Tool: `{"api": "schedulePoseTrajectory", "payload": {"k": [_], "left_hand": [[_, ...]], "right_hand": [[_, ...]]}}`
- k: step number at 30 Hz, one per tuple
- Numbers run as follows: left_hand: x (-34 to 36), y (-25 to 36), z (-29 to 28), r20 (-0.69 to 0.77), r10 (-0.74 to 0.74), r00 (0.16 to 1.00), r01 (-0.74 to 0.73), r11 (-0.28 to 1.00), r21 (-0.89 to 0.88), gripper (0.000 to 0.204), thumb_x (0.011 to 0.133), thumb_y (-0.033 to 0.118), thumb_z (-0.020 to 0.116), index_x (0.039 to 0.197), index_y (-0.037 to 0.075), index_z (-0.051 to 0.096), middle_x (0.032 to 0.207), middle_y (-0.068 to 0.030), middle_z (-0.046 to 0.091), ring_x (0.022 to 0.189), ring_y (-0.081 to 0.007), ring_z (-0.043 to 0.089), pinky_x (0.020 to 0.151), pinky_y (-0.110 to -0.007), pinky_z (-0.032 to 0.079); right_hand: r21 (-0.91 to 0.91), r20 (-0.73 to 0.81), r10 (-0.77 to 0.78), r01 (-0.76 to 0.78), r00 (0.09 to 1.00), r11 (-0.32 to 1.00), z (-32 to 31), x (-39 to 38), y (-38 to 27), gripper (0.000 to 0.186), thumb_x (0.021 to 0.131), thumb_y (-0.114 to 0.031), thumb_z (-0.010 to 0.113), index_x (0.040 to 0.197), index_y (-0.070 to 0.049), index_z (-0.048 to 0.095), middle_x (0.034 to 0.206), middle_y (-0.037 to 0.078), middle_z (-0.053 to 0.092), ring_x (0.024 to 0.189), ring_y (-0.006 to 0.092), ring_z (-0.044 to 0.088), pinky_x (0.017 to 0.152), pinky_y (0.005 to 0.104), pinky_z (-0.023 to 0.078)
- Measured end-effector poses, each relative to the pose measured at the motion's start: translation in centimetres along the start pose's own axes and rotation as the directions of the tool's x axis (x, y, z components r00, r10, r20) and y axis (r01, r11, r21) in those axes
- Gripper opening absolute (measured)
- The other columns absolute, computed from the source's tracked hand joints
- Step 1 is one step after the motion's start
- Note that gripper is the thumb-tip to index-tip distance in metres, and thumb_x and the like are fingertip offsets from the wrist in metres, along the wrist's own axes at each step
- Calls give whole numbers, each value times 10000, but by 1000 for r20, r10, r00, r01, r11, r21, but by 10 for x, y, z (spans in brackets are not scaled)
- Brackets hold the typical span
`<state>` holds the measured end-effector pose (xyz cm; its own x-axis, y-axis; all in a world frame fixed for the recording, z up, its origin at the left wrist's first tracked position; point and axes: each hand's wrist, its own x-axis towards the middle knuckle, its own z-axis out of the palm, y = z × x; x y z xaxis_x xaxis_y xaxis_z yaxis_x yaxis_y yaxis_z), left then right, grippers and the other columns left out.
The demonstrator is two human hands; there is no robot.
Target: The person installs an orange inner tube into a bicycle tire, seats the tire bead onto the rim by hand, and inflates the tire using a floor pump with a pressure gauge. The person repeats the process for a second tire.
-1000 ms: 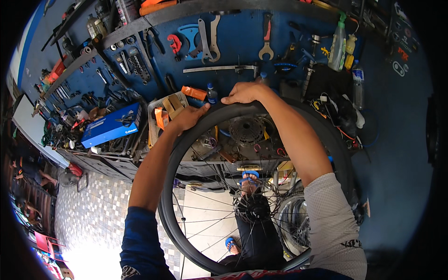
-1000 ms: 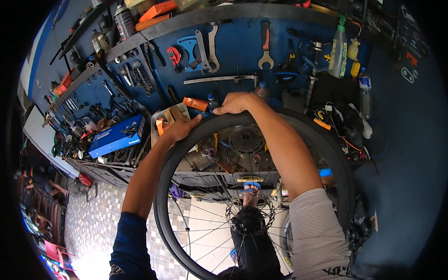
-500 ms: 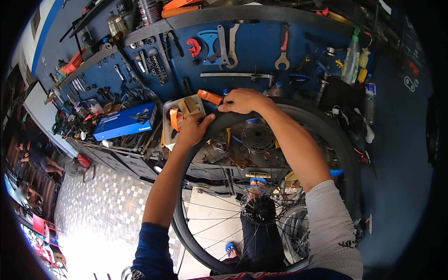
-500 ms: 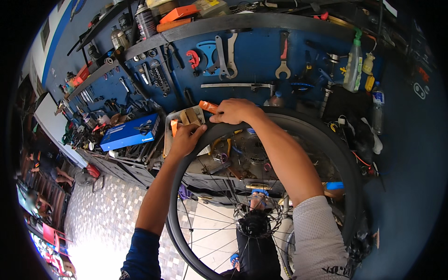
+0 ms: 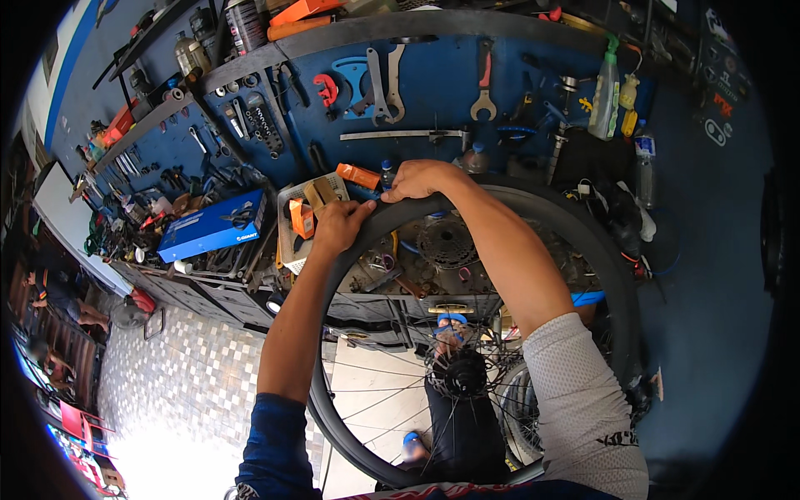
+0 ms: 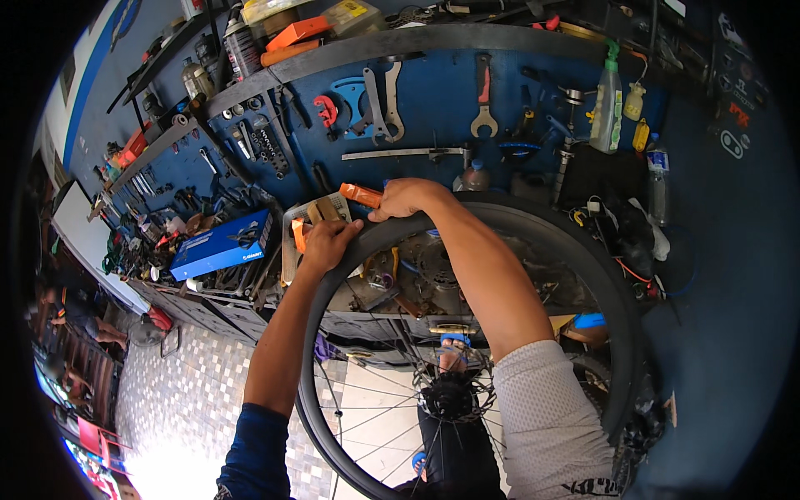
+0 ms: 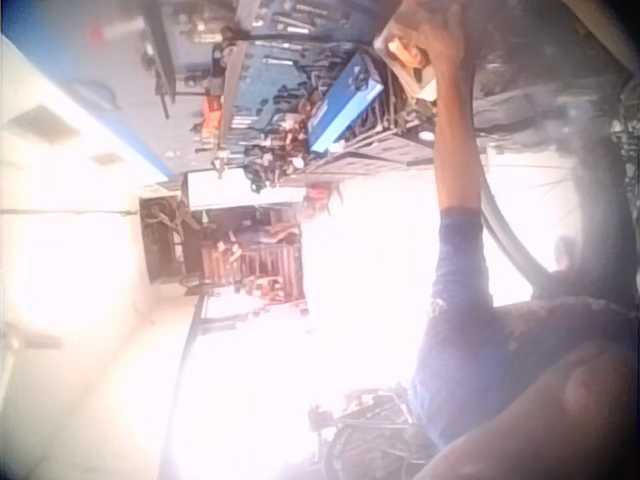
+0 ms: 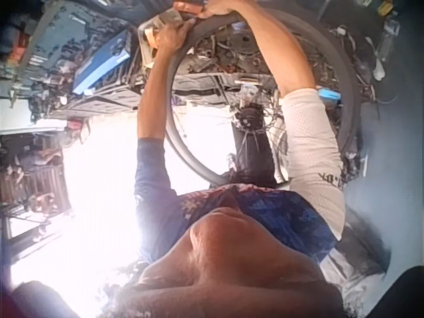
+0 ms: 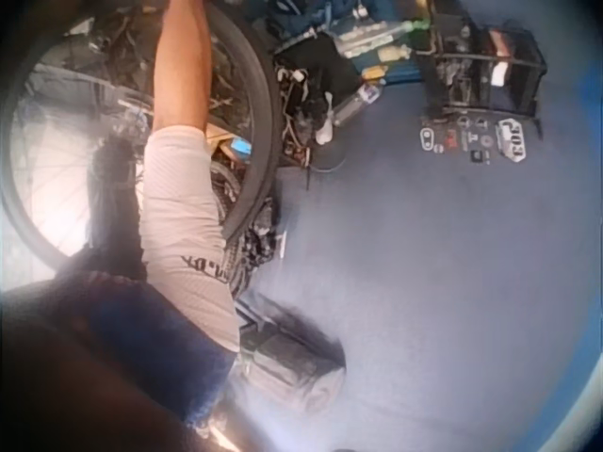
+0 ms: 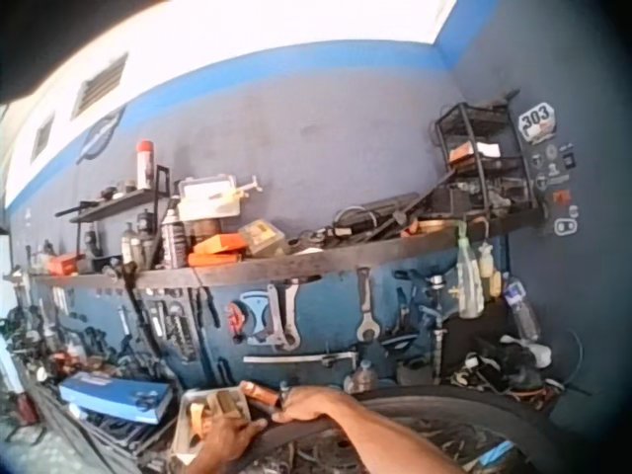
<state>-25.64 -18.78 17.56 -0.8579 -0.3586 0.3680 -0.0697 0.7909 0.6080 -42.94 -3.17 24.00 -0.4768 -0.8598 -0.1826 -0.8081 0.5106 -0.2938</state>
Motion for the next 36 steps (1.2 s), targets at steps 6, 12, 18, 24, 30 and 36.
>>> {"api": "schedulePoseTrajectory", "payload": {"k": [6, 12, 18, 24, 30, 36], "left_hand": [[11, -1, -10, 190, -182, 965, 188, 982, -13, 596, 951, 570, 720, 912, -19, 795, 679, -112, 687, 645, -195, 675, 653, -379, 534], [13, -10, -22, 409, -273, 871, 380, 902, -206, 651, 940, 592, 739, 1024, -53, 781, 776, -75, 729, 669, -175, 677, 669, -333, 553], [-11, -43, -27, 372, -221, 902, 334, 901, -275, 714, 987, 656, 631, 1058, -42, 762, 889, -95, 743, 782, -145, 689, 702, -302, 548], [-56, -88, -34, 395, -249, 884, 404, 833, -379, 737, 1015, 659, 579, 1054, -57, 748, 893, -95, 735, 791, -143, 680, 724, -294, 541], [-58, -81, -29, 270, -211, 940, 279, 929, -245, 737, 1018, 662, 568, 938, -44, 762, 792, -91, 709, 717, -148, 655, 654, -318, 513], [-54, -70, -24, 287, -296, 911, 347, 926, -146, 801, 996, 713, 552, 898, -52, 771, 740, -111, 686, 693, -187, 644, 672, -361, 504]], "right_hand": [[5, 34, 27, -27, 999, 1000, 6, 7, 2, 660, 940, -673, 641, 1172, -76, 800, 1129, 126, 767, 1062, 290, 704, 904, 425, 529], [78, 31, -56, 53, 998, 996, 10, 3, 0, 742, 904, -731, 620, 1141, -51, 800, 1089, 138, 751, 1037, 300, 704, 894, 426, 525], [46, -13, 0, 1, 1000, 999, 10, -10, -2, 699, 898, -728, 578, 1174, -128, 807, 1148, 127, 760, 1104, 308, 704, 924, 437, 523], [14, -98, 76, -75, 992, 997, 12, -23, 5, 639, 877, -710, 585, 1185, -196, 805, 1144, 89, 772, 1106, 301, 716, 938, 455, 528], [-9, -145, 106, -108, 984, 994, 12, -30, 1, 649, 867, -719, 583, 1217, -216, 797, 1216, 93, 765, 1155, 316, 705, 985, 455, 527], [23, -144, 137, -135, 980, 991, 11, -38, 3, 649, 876, -716, 584, 1236, -216, 788, 1237, 108, 757, 1170, 325, 697, 997, 459, 526]]}}
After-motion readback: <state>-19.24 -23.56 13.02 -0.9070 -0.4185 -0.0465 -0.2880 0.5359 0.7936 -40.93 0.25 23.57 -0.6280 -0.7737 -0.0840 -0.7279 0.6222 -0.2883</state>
